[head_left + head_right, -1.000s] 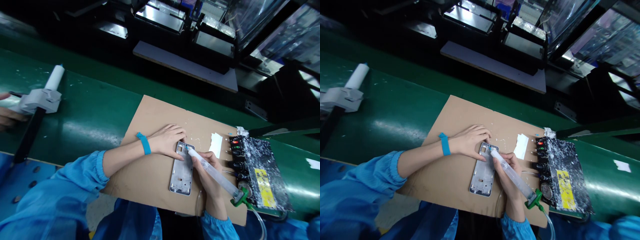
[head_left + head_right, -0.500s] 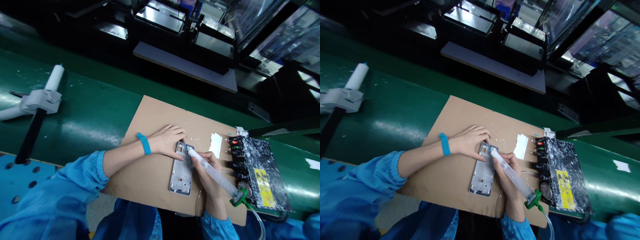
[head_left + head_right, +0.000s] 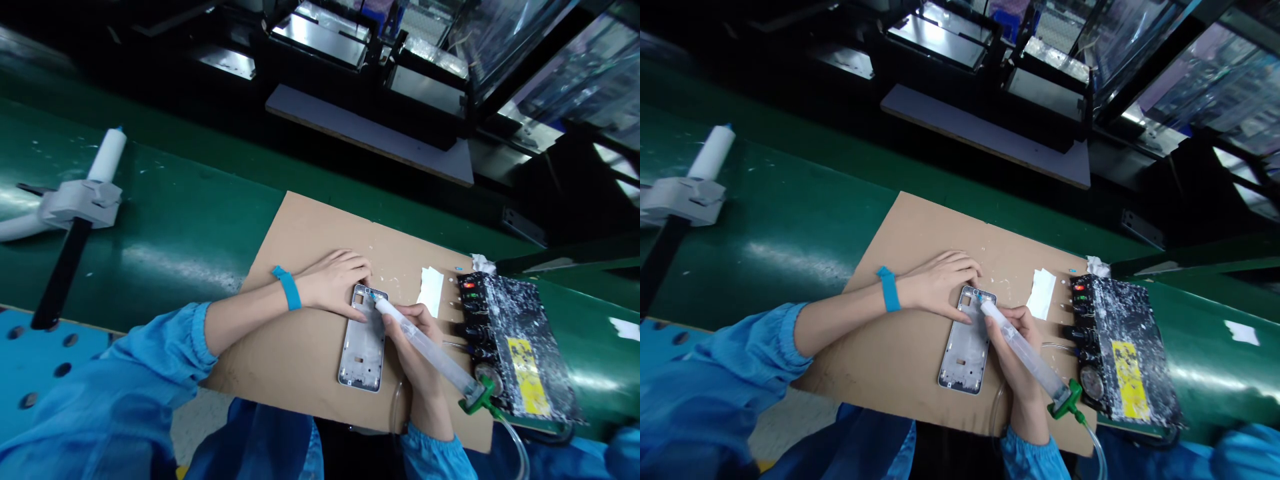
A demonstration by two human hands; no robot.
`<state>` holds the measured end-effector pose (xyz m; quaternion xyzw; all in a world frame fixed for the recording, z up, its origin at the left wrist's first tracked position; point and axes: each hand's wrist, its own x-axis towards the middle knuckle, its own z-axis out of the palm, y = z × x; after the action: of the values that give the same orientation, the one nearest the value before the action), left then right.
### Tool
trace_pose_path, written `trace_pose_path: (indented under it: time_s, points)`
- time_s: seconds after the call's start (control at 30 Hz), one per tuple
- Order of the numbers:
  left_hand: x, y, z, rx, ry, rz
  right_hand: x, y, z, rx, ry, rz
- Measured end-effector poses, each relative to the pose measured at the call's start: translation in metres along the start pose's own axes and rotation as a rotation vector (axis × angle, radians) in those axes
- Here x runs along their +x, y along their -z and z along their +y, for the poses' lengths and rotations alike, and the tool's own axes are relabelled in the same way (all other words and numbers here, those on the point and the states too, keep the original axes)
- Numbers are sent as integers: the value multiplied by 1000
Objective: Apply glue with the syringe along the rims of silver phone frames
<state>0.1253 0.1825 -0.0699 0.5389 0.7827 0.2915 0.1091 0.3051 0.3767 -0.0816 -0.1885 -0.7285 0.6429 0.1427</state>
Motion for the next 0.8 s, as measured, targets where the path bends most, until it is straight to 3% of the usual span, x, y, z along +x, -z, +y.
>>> trace_pose_path:
  time_s: [0.57,0.8]
  points:
    - [0,1,0,-23,8,-5,-2,2,-1,59,18,18]
    - [-4,7,-15,-21,24,-48,-1,7,8,181,40,160]
